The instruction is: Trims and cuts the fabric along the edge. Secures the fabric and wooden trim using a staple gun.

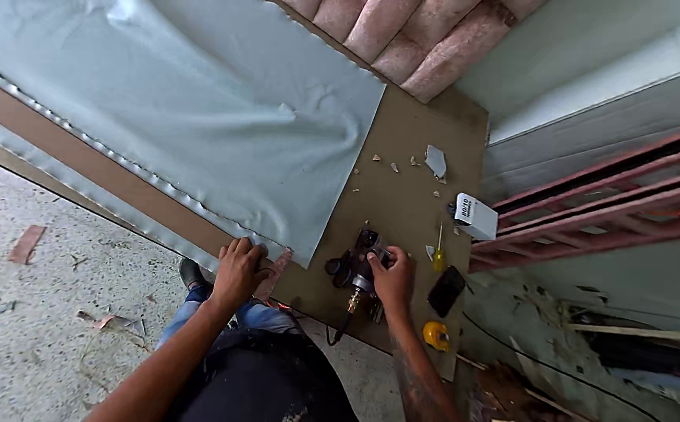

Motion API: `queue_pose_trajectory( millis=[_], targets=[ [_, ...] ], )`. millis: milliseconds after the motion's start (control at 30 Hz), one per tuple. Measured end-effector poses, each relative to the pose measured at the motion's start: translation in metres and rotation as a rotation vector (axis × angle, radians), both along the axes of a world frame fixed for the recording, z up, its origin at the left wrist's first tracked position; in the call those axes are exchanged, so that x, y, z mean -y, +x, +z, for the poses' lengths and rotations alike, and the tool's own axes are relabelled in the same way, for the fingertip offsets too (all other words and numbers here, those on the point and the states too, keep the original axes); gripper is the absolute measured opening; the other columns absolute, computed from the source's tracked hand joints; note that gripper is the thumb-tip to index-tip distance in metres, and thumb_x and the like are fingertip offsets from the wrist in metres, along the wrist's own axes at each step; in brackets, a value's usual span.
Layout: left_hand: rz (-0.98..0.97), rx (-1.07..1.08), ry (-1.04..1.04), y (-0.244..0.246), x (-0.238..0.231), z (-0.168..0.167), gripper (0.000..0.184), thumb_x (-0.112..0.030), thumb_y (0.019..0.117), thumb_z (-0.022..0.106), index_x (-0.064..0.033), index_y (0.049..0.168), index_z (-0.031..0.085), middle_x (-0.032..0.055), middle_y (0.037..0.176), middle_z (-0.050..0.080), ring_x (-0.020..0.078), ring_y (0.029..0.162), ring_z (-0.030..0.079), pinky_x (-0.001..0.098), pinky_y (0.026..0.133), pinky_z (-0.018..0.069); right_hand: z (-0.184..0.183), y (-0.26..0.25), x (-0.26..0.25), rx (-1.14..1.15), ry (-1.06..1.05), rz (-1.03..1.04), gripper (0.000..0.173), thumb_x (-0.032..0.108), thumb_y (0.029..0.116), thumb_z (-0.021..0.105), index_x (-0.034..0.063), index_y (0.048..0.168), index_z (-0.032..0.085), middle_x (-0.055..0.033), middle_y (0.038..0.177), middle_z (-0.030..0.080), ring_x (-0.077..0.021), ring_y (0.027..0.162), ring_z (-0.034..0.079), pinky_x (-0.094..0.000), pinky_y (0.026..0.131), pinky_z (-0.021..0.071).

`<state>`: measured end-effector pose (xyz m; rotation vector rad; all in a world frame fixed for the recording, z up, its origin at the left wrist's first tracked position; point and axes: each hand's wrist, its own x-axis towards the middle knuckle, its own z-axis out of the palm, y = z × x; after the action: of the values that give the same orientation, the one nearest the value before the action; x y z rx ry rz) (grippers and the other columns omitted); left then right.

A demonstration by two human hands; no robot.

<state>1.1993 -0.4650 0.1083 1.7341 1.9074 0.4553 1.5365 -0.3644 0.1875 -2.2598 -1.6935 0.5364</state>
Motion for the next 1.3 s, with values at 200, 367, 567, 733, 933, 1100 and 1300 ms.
queue_pose_trajectory(
  millis=[200, 367, 567, 733, 933, 1100, 1300],
  targets=[
    [0.000, 0.044, -0.016, -0.007, 0.000, 0.000, 0.034, -0.048, 0.0836, 0.081, -0.0266, 0.109, 0.074, 0.0019, 0.101, 0.065, 0.0245, 0.104, 0.061, 0.0496, 0.092, 0.0483, -0.035, 0.003, -0.005, 0.000, -0.087, -0.200, 0.079, 0.030, 0.0720, 0.094, -0.0005, 0.134, 0.055, -0.0289, 0.123, 0.060, -0.0445, 0.114, 0.059, -0.0621, 0.094, 0.0509],
    [0.006, 0.071, -0.035, -0.012, -0.003, -0.002, 0.033, -0.046, 0.0842, 0.080, -0.0270, 0.110, 0.074, 0.0010, 0.103, 0.065, 0.0229, 0.105, 0.061, 0.0480, 0.093, 0.0482, 0.014, -0.009, 0.025, -0.424, -0.119, -0.318, 0.052, 0.015, 0.0874, 0.073, -0.0033, 0.132, 0.052, -0.0186, 0.104, 0.066, -0.0266, 0.081, 0.067, -0.0448, 0.069, 0.0594],
    [-0.002, 0.096, 0.004, -0.012, 0.001, -0.004, 0.029, -0.041, 0.0837, 0.080, -0.0255, 0.108, 0.075, 0.0023, 0.105, 0.066, 0.0250, 0.106, 0.061, 0.0497, 0.091, 0.0499, 0.054, -0.071, 0.071, -0.189, -0.423, 0.477, 0.024, 0.024, 0.0931, 0.061, 0.0161, 0.112, 0.074, 0.0010, 0.079, 0.072, -0.0134, 0.064, 0.069, -0.0375, 0.061, 0.0611],
    [-0.014, 0.087, -0.017, -0.013, 0.002, 0.001, 0.027, -0.037, 0.0846, 0.079, -0.0254, 0.108, 0.074, 0.0024, 0.104, 0.065, 0.0241, 0.105, 0.061, 0.0472, 0.089, 0.0495, 0.024, -0.100, 0.077, 0.022, -0.282, 0.794, 0.023, 0.027, 0.0914, 0.061, 0.0164, 0.108, 0.074, 0.0007, 0.094, 0.073, -0.0094, 0.086, 0.070, -0.0366, 0.079, 0.0604],
    [-0.007, 0.077, -0.020, -0.012, 0.004, 0.000, 0.028, -0.037, 0.0832, 0.080, -0.0271, 0.109, 0.075, 0.0004, 0.101, 0.064, 0.0216, 0.101, 0.060, 0.0449, 0.088, 0.0486, 0.021, -0.114, 0.072, 0.002, -0.330, 0.852, 0.024, 0.024, 0.0912, 0.061, 0.0161, 0.112, 0.071, 0.0030, 0.095, 0.073, -0.0062, 0.088, 0.070, -0.0315, 0.081, 0.0600],
    [-0.023, 0.080, -0.073, -0.015, 0.000, 0.002, 0.027, -0.043, 0.0873, 0.076, -0.0273, 0.110, 0.074, 0.0003, 0.103, 0.064, 0.0211, 0.104, 0.060, 0.0440, 0.090, 0.0481, 0.030, -0.122, 0.082, -0.007, -0.362, 0.865, 0.026, 0.023, 0.0899, 0.063, 0.0147, 0.114, 0.070, 0.0007, 0.092, 0.073, -0.0090, 0.085, 0.071, -0.0342, 0.078, 0.0603],
    [0.015, 0.436, -0.092, -0.060, 0.009, 0.028, 0.034, -0.042, 0.0998, 0.063, -0.0182, 0.123, 0.071, 0.0037, 0.118, 0.069, 0.0188, 0.114, 0.064, 0.0429, 0.105, 0.0510, 0.041, -0.122, 0.082, -0.073, -0.264, 0.835, 0.027, 0.021, 0.0850, 0.069, 0.0084, 0.109, 0.072, -0.0051, 0.087, 0.075, -0.0165, 0.080, 0.073, -0.0431, 0.074, 0.0617]
  ],
)
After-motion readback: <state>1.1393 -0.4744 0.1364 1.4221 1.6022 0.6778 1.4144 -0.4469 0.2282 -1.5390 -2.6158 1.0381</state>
